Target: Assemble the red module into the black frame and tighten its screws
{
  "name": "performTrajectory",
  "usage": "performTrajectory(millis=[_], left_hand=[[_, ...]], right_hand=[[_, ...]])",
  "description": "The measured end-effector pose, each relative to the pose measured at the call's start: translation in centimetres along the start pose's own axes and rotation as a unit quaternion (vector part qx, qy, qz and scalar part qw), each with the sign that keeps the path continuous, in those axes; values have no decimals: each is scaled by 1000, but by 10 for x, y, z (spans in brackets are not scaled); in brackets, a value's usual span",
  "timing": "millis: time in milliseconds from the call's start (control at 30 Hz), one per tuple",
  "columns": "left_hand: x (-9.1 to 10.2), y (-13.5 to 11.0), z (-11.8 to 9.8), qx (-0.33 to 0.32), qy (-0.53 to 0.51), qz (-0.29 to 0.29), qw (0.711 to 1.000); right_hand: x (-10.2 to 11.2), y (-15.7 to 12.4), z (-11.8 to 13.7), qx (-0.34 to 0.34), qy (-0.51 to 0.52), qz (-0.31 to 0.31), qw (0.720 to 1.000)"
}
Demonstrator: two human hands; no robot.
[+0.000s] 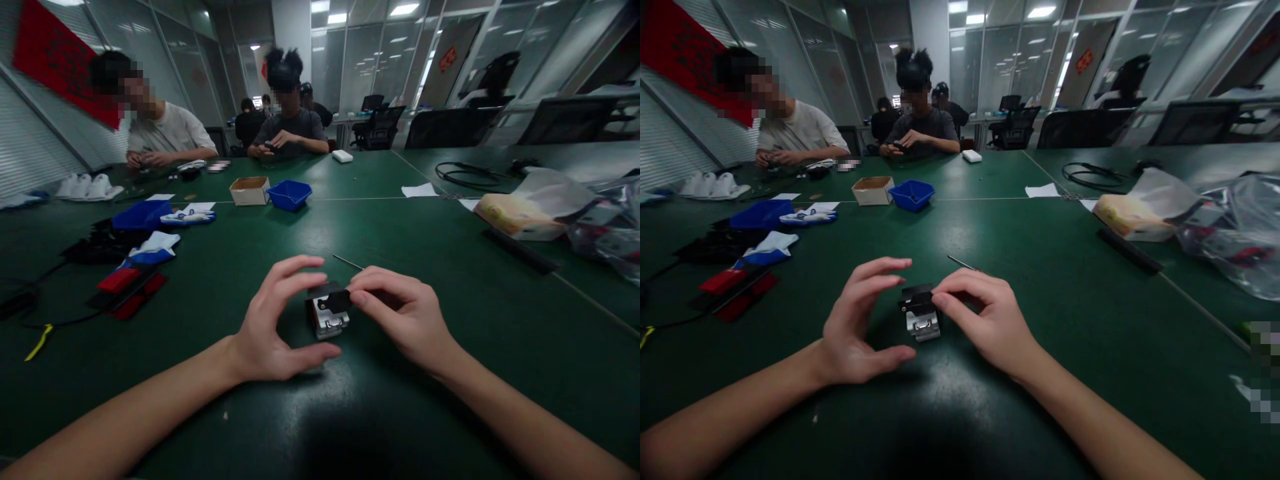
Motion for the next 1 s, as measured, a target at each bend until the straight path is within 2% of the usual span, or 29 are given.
performTrajectory(millis=[67, 133, 200, 267, 433, 567, 767, 900, 1000], left_hand=[[-21, -5, 27, 96, -11, 78, 992], [-43, -15, 49, 190, -41, 157, 968], [-55, -24, 62, 258, -78, 186, 945], [-55, -27, 72, 303, -111, 160, 933], [-41, -34, 96, 398, -204, 16, 894], [-44, -34, 98, 409, -247, -4, 879], [-58, -27, 86, 376, -299, 58, 875], [-62, -30, 87, 390, -317, 74, 861], [-61, -30, 88, 386, -314, 73, 864]], right_hand=[[6, 0, -10, -39, 22, -26, 999], [10, -1, -20, -80, 50, -41, 995], [10, -3, -26, -107, 81, -44, 990], [8, -3, -28, -116, 107, -36, 987], [-4, -4, -28, -114, 88, 11, 990], [-12, -8, -35, -112, 40, 29, 992], [-11, -13, -44, -107, 3, -8, 994], [-9, -14, -44, -85, -62, -10, 994], [-9, -14, -41, -62, -101, 4, 993]])
Point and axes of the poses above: each hand's wrist, its own y-axis towards the middle knuckle, its own x-axis out of the back of the hand, z = x × y, the point moved 10 cm from there along y, towards the middle knuckle, and after that the axes turned 8 degrees about y, right-handed, at the moved point
